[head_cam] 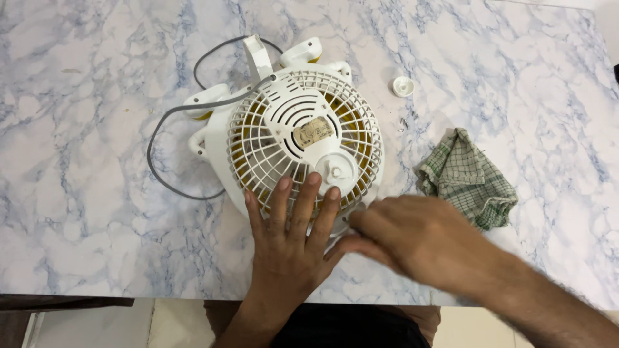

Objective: The person assembles a small white electric fan on a marble-patterned table. They use a screwdriver to tighten screws on the fan's base and stand, then attach the base feet and secure them with additional screws. The fan remains on the table throughout the process.

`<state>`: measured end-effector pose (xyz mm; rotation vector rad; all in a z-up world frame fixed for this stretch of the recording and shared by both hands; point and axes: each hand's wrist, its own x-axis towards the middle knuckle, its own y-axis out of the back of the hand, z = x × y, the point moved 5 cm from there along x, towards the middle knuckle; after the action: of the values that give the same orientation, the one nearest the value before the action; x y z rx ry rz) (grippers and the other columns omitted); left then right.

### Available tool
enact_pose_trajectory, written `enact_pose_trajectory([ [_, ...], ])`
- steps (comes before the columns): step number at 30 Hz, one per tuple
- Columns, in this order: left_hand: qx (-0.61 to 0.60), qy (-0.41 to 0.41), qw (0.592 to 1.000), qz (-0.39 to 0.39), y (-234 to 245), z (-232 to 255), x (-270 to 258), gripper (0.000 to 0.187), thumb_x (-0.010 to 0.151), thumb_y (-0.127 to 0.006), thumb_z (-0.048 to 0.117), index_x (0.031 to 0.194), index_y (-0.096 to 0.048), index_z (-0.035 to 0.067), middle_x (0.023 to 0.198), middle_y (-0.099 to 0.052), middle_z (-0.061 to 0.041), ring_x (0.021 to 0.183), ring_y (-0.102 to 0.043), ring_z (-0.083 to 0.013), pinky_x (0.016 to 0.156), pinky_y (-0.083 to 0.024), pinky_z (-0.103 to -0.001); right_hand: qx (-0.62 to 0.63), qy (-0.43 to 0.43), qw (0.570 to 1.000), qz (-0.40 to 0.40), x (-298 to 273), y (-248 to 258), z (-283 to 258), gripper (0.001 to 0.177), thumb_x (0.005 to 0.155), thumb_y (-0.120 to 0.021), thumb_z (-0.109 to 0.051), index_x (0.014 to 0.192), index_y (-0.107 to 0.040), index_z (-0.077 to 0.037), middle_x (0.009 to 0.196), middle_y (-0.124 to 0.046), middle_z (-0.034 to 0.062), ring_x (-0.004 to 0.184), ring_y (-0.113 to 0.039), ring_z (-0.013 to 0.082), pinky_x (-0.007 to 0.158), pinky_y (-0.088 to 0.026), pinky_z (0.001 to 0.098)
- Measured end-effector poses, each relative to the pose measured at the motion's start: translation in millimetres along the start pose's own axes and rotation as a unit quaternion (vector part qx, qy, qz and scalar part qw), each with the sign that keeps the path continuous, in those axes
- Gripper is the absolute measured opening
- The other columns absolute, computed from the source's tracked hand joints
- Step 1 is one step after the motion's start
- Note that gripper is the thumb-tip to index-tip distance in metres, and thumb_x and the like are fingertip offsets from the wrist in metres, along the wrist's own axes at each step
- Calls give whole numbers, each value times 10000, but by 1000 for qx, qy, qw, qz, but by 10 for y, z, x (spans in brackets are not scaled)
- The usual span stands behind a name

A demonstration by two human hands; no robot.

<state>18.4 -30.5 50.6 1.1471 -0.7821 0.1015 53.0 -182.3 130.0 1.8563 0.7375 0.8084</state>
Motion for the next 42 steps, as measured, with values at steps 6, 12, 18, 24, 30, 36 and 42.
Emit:
enact_pose_trajectory([
  [6, 16, -4, 1000, -12, -64, 24, -39, 830, 1021, -738, 533, 1629, -337, 137, 1691, -262, -158, 1569, -196, -417, 1237, -138, -758, 182, -185, 932, 255, -350, 530, 470, 114, 1037, -602, -75, 1128, -657, -30, 975, -744, 62, 714, -677, 85, 574, -554, 192],
  [12, -9, -12, 1000, -18, -16, -82, -24, 905, 976, -761, 543, 1632, -298, 126, 1716, -215, -123, 1581, -159, -415, 1241, -141, -762, 237, -233, 902, 276, -217, 475, 672, 321, 1036, -561, 49, 1341, -648, -1, 1289, -651, 165, 911, -608, 126, 623, -511, 178],
  [18, 10, -6, 996, -86, 144, -232, -81, 915, 859, -754, 501, 1578, -340, 116, 1690, -216, -70, 1555, -178, -361, 1173, -144, -812, 205, -212, 918, 266, -56, 326, 844, 335, 1108, -408, -27, 1402, -559, 22, 1119, -575, 151, 951, -559, 156, 812, -523, 289],
  [24, 62, 7, 989, -132, 329, -371, -12, 816, 882, -694, 441, 1555, -381, 104, 1655, -238, -59, 1527, -230, -336, 1127, -136, -837, 155, -221, 928, 255, 238, 174, 1247, 296, 1191, -352, -237, 1277, -488, 12, 1058, -627, 135, 879, -598, 170, 757, -540, 332],
  [30, 71, 36, 987, -143, 638, -499, 63, 661, 918, -653, 222, 1538, -435, 151, 1633, -373, -30, 1512, -318, -365, 1157, -160, -792, 232, -150, 937, 213, 457, 126, 1520, 397, 1173, -299, -398, 1148, -426, -23, 1376, -598, 272, 1231, -647, 308, 968, -619, 474],
  [36, 94, 77, 988, -92, 732, -603, 179, 628, 898, -621, -8, 1506, -529, 121, 1498, -516, -251, 1436, -442, -451, 1165, -236, -753, 291, -268, 903, 165, 264, -31, 1515, 422, 1070, -258, -468, 1094, -422, -80, 1196, -701, 233, 1005, -769, 326, 811, -687, 451],
  [42, 49, 139, 989, -4, 785, -707, 251, 500, 889, -570, 51, 1387, -623, 52, 1430, -613, -258, 1392, -539, -423, 1184, -351, -610, 352, -293, 870, 183, -15, 29, 1355, 417, 1115, -223, -392, 1112, -467, -55, 1088, -728, 204, 890, -760, 267, 771, -654, 360],
])
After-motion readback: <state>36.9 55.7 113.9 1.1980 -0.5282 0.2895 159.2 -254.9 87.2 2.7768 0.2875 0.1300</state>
